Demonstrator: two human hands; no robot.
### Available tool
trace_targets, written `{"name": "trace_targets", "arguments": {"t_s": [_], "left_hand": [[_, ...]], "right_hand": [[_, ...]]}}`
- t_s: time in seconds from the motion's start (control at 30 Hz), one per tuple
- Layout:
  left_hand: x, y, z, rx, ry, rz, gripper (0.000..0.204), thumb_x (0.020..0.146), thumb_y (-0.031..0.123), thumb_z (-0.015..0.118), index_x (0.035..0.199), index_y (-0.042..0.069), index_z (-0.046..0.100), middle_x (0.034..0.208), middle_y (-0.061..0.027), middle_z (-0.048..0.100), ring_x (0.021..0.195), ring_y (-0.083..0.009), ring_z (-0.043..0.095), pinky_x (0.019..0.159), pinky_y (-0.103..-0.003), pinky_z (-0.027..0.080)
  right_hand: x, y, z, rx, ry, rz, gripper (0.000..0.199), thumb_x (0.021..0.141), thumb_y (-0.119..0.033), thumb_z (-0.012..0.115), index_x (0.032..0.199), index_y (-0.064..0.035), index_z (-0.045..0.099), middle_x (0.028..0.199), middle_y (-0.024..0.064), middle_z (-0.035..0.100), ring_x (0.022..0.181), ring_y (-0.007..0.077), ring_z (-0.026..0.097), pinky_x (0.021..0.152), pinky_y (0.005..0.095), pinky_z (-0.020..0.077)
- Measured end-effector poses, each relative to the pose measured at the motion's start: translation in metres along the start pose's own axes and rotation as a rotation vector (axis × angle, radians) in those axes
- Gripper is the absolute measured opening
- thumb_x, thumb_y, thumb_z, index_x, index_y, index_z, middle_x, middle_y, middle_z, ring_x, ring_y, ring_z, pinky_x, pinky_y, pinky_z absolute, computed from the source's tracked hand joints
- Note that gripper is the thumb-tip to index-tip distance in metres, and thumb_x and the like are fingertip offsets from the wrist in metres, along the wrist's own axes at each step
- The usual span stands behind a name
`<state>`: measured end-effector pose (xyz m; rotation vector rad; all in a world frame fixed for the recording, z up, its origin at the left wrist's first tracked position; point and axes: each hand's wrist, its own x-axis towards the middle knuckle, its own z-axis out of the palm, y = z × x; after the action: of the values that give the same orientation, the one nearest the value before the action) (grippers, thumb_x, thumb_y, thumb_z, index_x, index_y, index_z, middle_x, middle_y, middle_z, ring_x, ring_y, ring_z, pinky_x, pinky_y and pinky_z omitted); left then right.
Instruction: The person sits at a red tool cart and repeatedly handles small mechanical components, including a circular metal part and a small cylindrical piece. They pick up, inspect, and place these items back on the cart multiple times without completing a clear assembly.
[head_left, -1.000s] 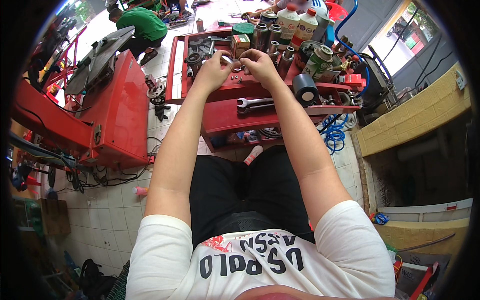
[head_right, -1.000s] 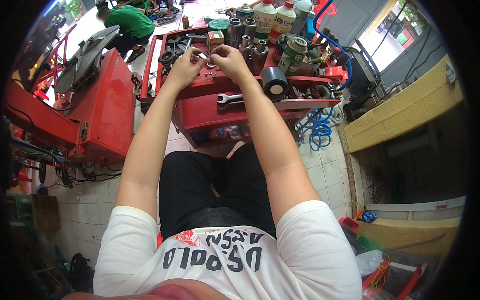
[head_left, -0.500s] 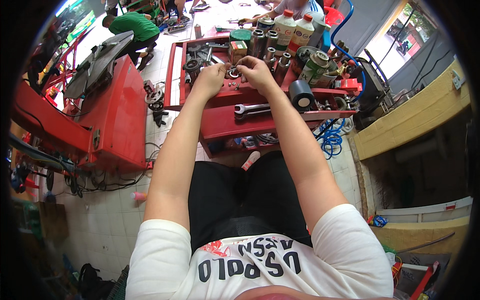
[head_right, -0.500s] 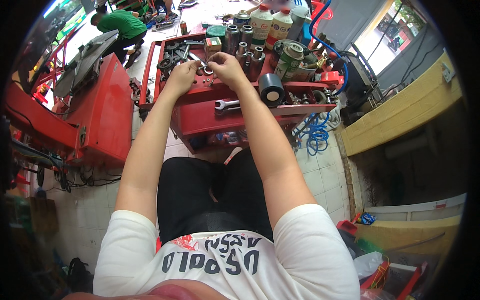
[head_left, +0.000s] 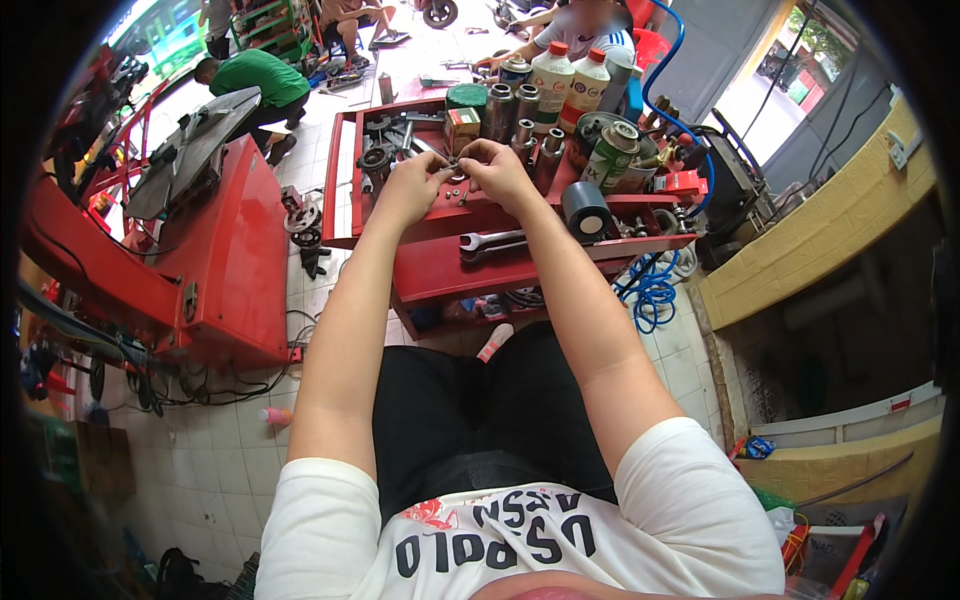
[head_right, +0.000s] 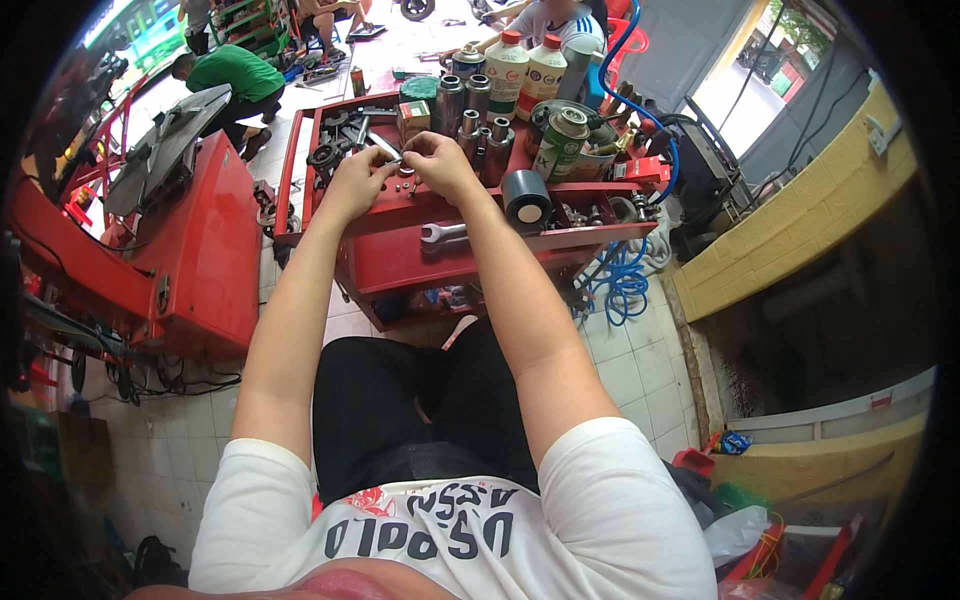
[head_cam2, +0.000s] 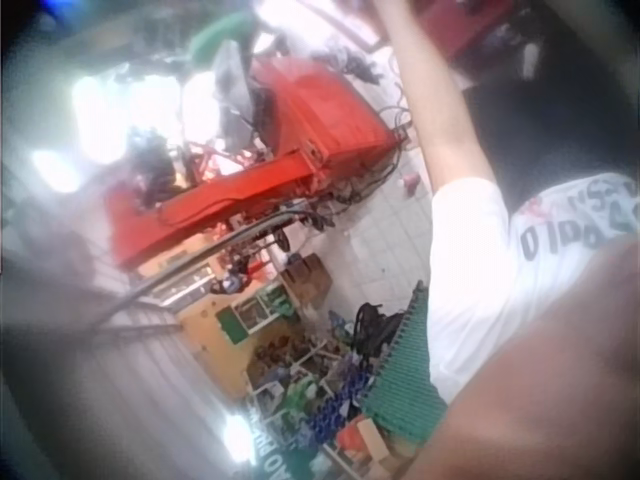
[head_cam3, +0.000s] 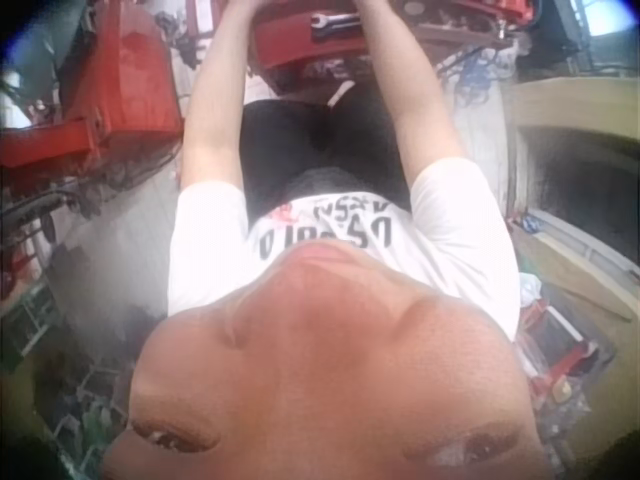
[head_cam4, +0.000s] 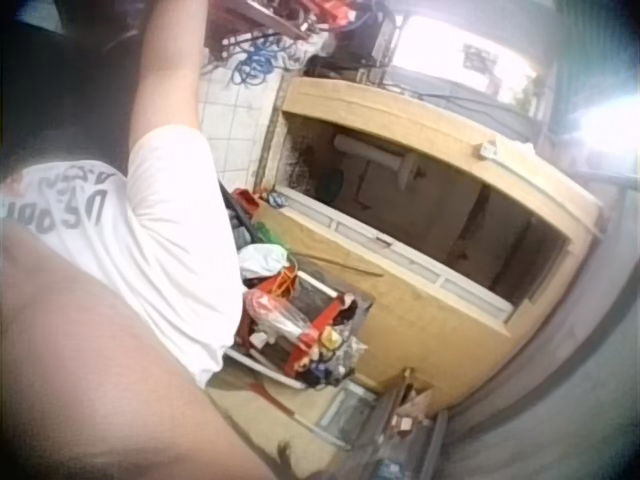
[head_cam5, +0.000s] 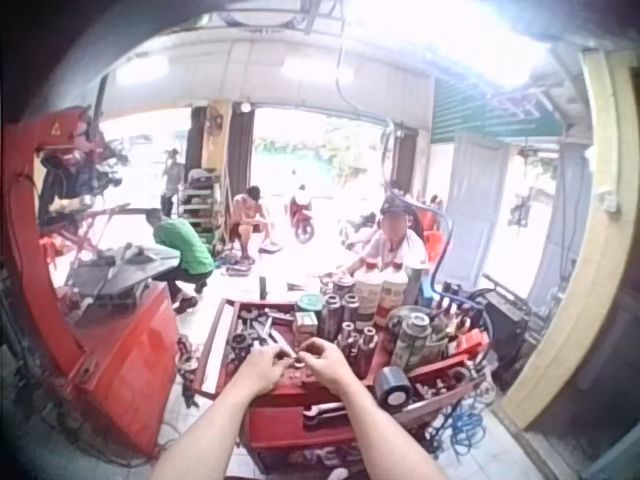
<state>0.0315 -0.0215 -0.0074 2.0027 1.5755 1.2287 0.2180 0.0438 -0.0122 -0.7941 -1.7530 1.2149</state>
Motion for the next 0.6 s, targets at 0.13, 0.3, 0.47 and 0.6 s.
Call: {"name": "trace_targets", "arguments": {"t_s": [0.13, 0.3, 0.47, 0.6], "left_hand": [[0.005, -0.02, 0.002, 0.034, -0.041, -0.089, 0.026, 0.102, 0.024, 0.063, 0.109, 0.001, 0.073, 0.091, -0.0109, 0.076, 0.077, -0.0203, 0.07, 0.075, -0.035, 0.055], [0.0, -0.001, 0.004, -0.029, 0.007, 0.009, 0.023, 0.102, 0.019, 0.063, 0.111, 0.0, 0.071, 0.093, -0.0136, 0.076, 0.081, -0.0245, 0.071, 0.077, -0.038, 0.054], [0.002, -0.001, -0.002, -0.031, -0.063, -0.042, 0.024, 0.102, 0.02, 0.062, 0.113, 0.0, 0.068, 0.096, -0.0196, 0.075, 0.092, -0.0326, 0.074, 0.083, -0.042, 0.055], [0.002, 0.0, 0.001, -0.073, -0.022, -0.096, 0.023, 0.103, 0.02, 0.059, 0.111, 0.0, 0.067, 0.096, -0.0195, 0.075, 0.092, -0.0337, 0.074, 0.083, -0.042, 0.055]], "right_hand": [[0.002, -0.003, 0.003, -0.008, -0.008, -0.012, 0.019, 0.092, -0.011, 0.069, 0.105, 0.0022, 0.07, 0.094, 0.0079, 0.073, 0.079, 0.0124, 0.069, 0.064, 0.0286, 0.0586], [0.002, 0.003, -0.003, 0.004, -0.021, -0.003, 0.018, 0.09, -0.009, 0.07, 0.105, 0.0018, 0.07, 0.095, 0.0074, 0.073, 0.081, 0.0126, 0.07, 0.066, 0.0283, 0.0591], [0.001, 0.0, 0.0, 0.0, -0.014, -0.022, 0.022, 0.089, -0.007, 0.07, 0.109, 0.0019, 0.071, 0.096, 0.008, 0.073, 0.084, 0.0132, 0.071, 0.068, 0.0292, 0.0594], [0.0, -0.002, -0.001, -0.084, -0.026, -0.055, 0.022, 0.09, -0.007, 0.071, 0.111, 0.0018, 0.072, 0.097, 0.0068, 0.074, 0.082, 0.0117, 0.069, 0.067, 0.0276, 0.058]]}}
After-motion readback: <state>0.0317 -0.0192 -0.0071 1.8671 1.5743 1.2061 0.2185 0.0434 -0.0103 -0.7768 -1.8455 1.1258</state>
